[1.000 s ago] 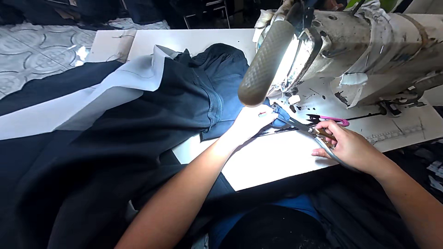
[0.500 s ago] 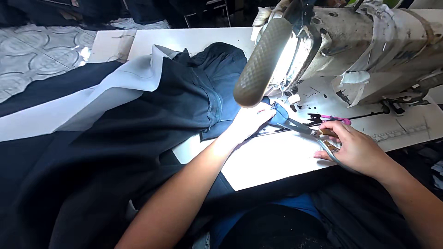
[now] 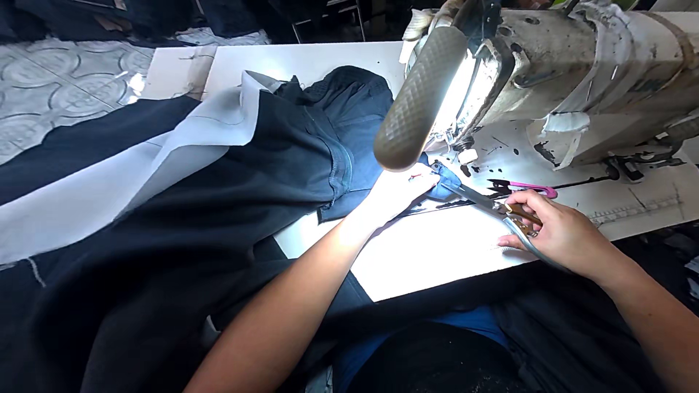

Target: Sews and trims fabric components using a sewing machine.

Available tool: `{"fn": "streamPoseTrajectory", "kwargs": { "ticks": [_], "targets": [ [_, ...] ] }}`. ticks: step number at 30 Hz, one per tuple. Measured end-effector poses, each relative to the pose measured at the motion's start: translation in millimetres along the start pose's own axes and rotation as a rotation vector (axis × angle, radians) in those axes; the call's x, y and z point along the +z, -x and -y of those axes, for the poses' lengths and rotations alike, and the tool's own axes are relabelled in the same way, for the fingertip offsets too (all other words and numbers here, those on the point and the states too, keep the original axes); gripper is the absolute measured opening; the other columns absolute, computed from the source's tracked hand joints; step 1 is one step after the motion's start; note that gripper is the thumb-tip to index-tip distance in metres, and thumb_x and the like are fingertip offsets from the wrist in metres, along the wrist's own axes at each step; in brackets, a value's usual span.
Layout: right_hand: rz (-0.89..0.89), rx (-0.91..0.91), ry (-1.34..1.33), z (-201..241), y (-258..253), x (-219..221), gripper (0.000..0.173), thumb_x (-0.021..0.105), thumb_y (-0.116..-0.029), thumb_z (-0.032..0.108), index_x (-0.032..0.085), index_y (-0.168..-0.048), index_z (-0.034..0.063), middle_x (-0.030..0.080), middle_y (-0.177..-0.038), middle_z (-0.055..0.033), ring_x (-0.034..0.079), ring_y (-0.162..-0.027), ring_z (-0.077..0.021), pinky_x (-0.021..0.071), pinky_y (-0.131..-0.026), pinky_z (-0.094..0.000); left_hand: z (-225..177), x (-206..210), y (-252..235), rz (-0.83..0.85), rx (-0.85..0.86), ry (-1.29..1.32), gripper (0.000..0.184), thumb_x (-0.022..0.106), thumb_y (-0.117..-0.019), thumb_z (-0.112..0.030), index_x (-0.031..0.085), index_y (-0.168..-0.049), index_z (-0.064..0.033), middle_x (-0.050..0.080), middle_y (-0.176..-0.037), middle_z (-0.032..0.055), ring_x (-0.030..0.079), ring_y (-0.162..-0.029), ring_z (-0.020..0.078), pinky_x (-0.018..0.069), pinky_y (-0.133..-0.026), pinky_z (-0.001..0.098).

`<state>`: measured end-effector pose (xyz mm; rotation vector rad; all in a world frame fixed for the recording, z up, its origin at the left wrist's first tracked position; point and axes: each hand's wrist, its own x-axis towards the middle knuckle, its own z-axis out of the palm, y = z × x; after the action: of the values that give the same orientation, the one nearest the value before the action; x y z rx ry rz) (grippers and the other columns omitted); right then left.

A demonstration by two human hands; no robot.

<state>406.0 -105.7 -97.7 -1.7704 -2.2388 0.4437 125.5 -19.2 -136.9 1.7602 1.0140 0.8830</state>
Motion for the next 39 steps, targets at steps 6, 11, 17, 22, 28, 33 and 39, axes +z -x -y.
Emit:
{"fn": "streamPoseTrajectory", "kwargs": {
  "ticks": [6,11,17,22,28,33,39],
  "targets": [
    [-0.025,-0.023,-0.029,-6.0,1.4,2.6,0.064,0.077,-0.0783,0.054,0.067,-0.114,0.0025,0.06,-0.075,-0.005,0.054,-0.066,-0.0177,0.0453,-0.06,-0.0392,2.0,-6.1,6.0,0.025,-0.109,-0.07,0.019,0.064,-0.1014,-0.023,0.07,-0.092,-0.0072,0.06,-0.074,-0.0022,0.052,-0.061,-0.0004,0.0424,-0.056,0.0176],
    [-0.036,-0.066,-0.044,-6.3,3.1,2.7,0.058,0.074,-0.0816,0.053,0.069,-0.11,0.0022,0.054,-0.069,-0.0006,0.047,-0.061,-0.01,0.0404,-0.056,-0.029,0.5,-2.4,-0.5,0.01,-0.024,0.03,0.017,0.063,-0.1012,-0.013,0.069,-0.088,-0.0043,0.06,-0.075,-0.0037,0.052,-0.066,-0.0025,0.0419,-0.061,0.0148],
    [0.024,-0.043,-0.063,-2.9,-3.8,5.9,0.064,0.077,-0.0812,0.051,0.065,-0.117,-0.0004,0.063,-0.082,-0.0125,0.058,-0.07,-0.0245,0.0483,-0.063,-0.0455,-0.4,-2.7,-0.9,0.033,-0.03,0.014,0.015,0.064,-0.1005,-0.013,0.071,-0.092,-0.0033,0.063,-0.077,-0.0027,0.054,-0.068,-0.0023,0.0435,-0.063,0.0162],
    [-0.015,-0.056,-0.051,3.7,-12.4,14.2,0.071,0.079,-0.0773,0.053,0.064,-0.121,-0.0007,0.069,-0.099,-0.0184,0.066,-0.08,-0.0315,0.0524,-0.069,-0.0516,0.6,-4.7,-0.8,0.079,-0.01,0.009,0.01,0.065,-0.0982,-0.007,0.072,-0.095,-0.0014,0.065,-0.081,-0.0018,0.054,-0.07,-0.0033,0.0441,-0.064,0.0149],
    [-0.166,-0.205,-0.03,-6.4,-16.2,26.2,0.045,0.072,-0.0839,0.036,0.071,-0.107,-0.0019,0.068,-0.081,-0.0162,0.062,-0.066,-0.0281,0.0504,-0.06,-0.0461,-1.0,-6.8,-2.2,0.096,-0.071,0.083,0.014,0.064,-0.0998,-0.011,0.071,-0.09,-0.0043,0.062,-0.076,-0.0046,0.054,-0.068,-0.0033,0.0441,-0.063,0.0148],
    [-0.177,-0.229,0.026,-3.0,-21.0,27.7,0.053,0.076,-0.0793,0.039,0.07,-0.112,-0.0024,0.071,-0.098,-0.0201,0.069,-0.078,-0.0345,0.0544,-0.065,-0.0525,2.3,-6.3,-2.3,0.134,-0.043,0.021,0.01,0.066,-0.0971,-0.007,0.071,-0.089,-0.0031,0.062,-0.077,-0.0031,0.055,-0.071,-0.0021,0.0454,-0.067,0.0172],
    [-0.252,-0.245,-0.018,-4.6,-15.8,45.1,0.041,0.073,-0.0829,0.03,0.072,-0.107,-0.0035,0.072,-0.085,-0.0201,0.069,-0.07,-0.0351,0.0546,-0.061,-0.0515,1.8,-6.3,-2.3,0.185,-0.053,-0.018,0.012,0.068,-0.0971,-0.012,0.073,-0.09,-0.0038,0.067,-0.083,-0.003,0.059,-0.077,-0.003,0.0486,-0.074,0.018]
  ]
}}
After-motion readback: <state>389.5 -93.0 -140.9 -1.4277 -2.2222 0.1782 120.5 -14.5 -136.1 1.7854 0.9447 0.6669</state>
